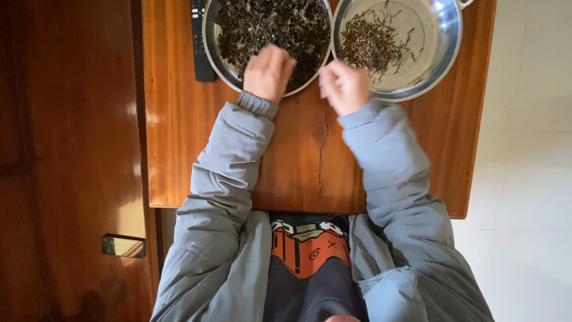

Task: Manually sorting dried tea leaves by picking out stems and debris and placing them in a separate tray.

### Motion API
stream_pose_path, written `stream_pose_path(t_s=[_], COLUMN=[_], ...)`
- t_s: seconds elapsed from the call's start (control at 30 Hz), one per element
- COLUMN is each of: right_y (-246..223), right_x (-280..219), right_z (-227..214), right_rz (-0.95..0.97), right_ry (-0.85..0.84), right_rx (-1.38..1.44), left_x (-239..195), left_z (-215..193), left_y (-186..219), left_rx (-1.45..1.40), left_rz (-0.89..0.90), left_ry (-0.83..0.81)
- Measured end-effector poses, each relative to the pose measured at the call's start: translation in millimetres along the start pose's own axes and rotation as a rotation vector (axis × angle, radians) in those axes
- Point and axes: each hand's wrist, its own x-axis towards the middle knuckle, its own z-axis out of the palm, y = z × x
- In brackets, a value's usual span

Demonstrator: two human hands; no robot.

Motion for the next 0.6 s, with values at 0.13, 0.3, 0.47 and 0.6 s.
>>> stream_pose_path(t_s=[0.13, 0.3, 0.47, 0.6], right_y=[61.3, 93.1, 32.0, -25.4], right_x=[2.7, -11.8, 24.5, 69.5], right_z=[-49.8, -90.8, -54.5, -6.7], right_rz=[-0.103, 0.110, -0.009, -0.187], right_ry=[0.156, 0.098, 0.074, -0.184], right_rx=[-0.478, -0.747, -0.525, -0.402], left_x=[-2.0, -10.4, -16.3, -15.2], left_z=[-19.4, -8.5, 0.9, -1.6], left_y=[-12.1, -25.0, -31.3, -30.9], left_rx=[0.171, 0.271, 0.259, 0.221], left_rz=[-0.162, -0.287, -0.301, -0.300], left_ry=[-0.103, -0.215, -0.253, -0.243])
